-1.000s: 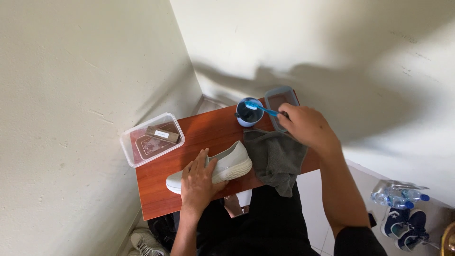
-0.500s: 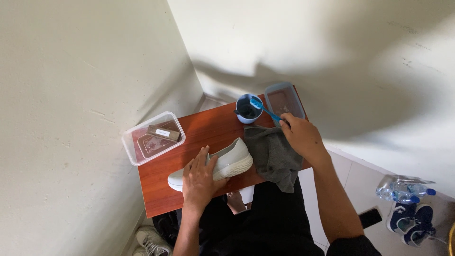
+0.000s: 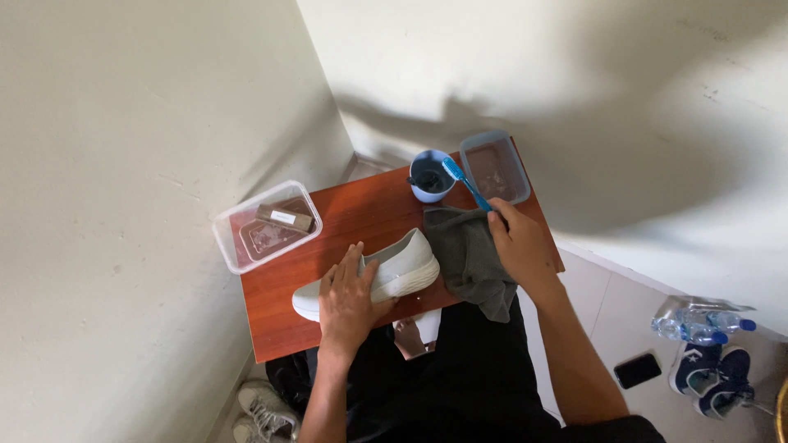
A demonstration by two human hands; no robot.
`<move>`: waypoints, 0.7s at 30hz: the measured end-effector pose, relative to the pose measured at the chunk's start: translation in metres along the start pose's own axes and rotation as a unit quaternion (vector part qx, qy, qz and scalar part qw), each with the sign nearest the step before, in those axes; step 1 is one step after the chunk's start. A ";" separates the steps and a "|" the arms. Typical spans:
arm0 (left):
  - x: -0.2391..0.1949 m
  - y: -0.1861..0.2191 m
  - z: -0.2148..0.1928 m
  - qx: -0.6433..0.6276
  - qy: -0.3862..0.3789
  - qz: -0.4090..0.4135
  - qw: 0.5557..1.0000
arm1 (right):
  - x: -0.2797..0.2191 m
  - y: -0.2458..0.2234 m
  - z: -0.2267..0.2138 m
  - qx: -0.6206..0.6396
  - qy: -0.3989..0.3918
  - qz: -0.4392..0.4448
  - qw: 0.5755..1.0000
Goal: The person cleans a white slip-on shoe using a blue toothbrush and a gray cloth. They scrub the shoe's surface and wipe it with the cloth while holding it on a wooden table.
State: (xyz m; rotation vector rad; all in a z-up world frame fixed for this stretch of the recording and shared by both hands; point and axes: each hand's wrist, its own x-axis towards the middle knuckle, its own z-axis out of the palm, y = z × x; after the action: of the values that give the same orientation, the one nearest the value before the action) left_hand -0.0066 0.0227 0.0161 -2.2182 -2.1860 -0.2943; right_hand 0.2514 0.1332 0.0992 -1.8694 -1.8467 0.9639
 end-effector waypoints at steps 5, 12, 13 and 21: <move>-0.002 0.001 0.004 -0.008 0.033 0.007 0.999 | -0.049 0.030 0.035 0.071 -0.015 0.006 0.997; -0.008 0.003 0.003 -0.018 0.053 0.011 0.998 | -0.091 0.035 0.081 0.126 -0.072 0.024 0.989; -0.010 0.003 0.004 -0.018 0.052 0.011 0.998 | -0.097 0.032 0.085 0.126 -0.073 0.025 0.989; -0.017 0.006 0.008 -0.024 0.063 0.010 0.998 | -0.100 0.043 0.099 0.077 -0.060 -0.023 0.995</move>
State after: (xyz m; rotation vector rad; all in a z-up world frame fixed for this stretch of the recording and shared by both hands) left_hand 0.0006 0.0073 0.0072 -2.1793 -2.1137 -0.4773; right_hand 0.2242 0.0107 0.0226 -1.7050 -1.8176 1.1887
